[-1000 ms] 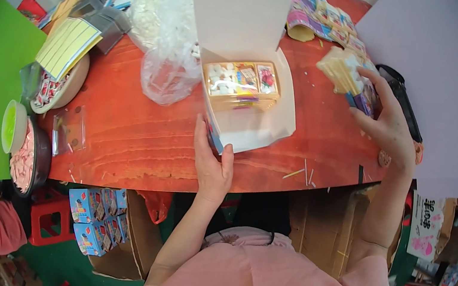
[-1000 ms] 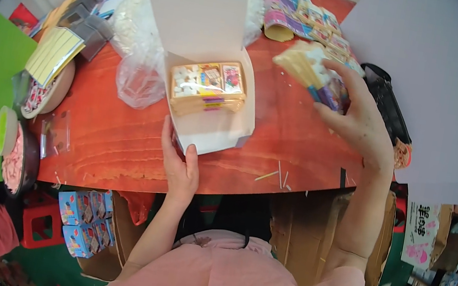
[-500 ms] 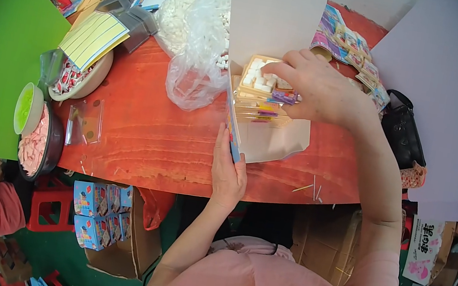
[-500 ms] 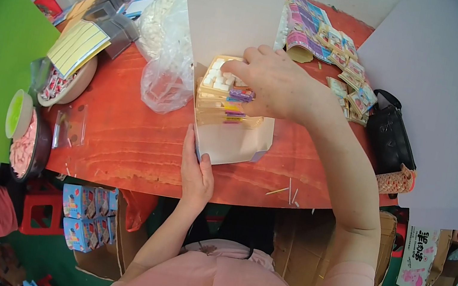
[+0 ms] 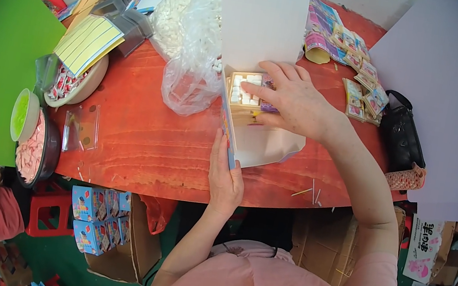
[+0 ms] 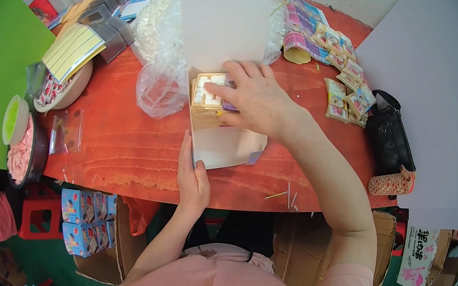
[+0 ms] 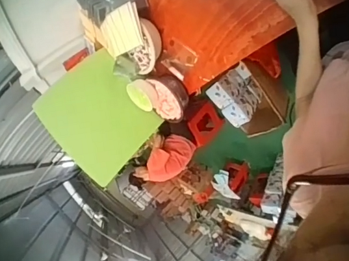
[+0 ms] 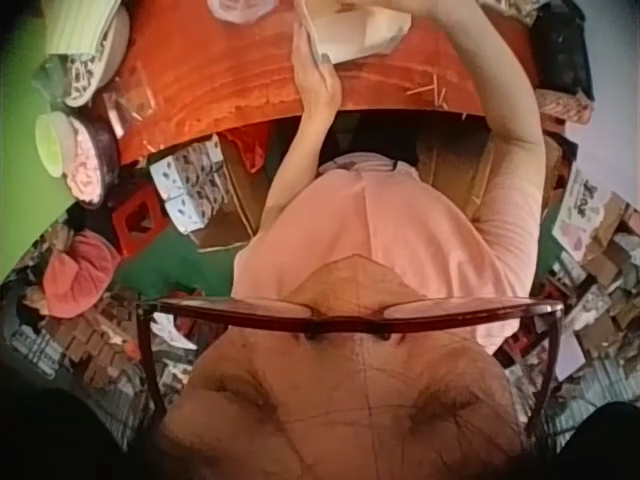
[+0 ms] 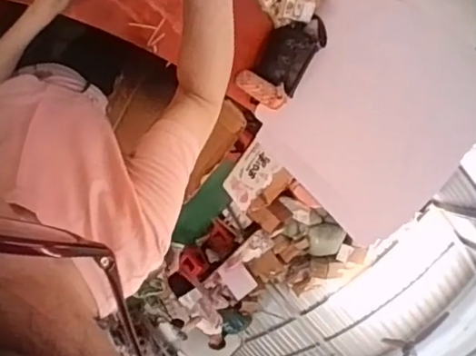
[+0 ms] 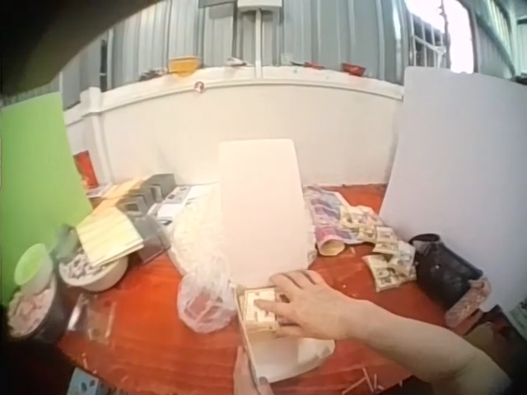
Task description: Fold small toy boxes, fill them with packets of toy components, and place the finished boxes into a larger shipping container.
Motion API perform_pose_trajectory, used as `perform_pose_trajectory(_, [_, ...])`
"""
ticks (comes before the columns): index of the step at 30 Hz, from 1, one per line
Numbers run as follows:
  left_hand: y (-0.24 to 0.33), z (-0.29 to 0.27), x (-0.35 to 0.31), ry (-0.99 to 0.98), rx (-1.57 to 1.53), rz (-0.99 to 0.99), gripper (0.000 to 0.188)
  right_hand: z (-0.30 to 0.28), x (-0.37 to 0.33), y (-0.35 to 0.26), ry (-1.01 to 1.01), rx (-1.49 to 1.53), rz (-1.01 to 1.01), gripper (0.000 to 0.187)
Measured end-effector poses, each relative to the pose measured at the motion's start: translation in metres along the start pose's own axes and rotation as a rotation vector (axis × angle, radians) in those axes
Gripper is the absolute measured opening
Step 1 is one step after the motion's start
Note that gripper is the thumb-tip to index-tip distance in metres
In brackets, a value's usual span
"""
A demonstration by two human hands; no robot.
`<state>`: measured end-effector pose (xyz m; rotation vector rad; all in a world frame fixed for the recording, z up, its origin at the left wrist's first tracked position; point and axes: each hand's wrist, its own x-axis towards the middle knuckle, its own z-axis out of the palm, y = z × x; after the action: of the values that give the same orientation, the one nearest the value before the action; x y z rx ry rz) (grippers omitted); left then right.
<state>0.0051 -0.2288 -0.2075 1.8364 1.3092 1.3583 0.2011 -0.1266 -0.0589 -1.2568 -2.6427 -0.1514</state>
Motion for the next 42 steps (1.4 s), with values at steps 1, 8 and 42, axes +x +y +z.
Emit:
perform_pose_trajectory(1, [0.0,0.0,0.0,-0.006,-0.003,0.005,0.06,-0.003,0.002,-0.001,-0.055,0.041,0.042,0.058])
perform_pose_trajectory(8, [-0.001,0.0,0.0,-0.058,-0.107,-0.059,0.057,0.019,0.012,0.003,-0.072,0.131,-0.005,0.052])
perform_pose_trajectory(42, [-0.007,0.006,-0.02,-0.011,0.033,-0.17,0.068,0.07,-0.099,0.268,0.172,-0.125,1.531,0.098])
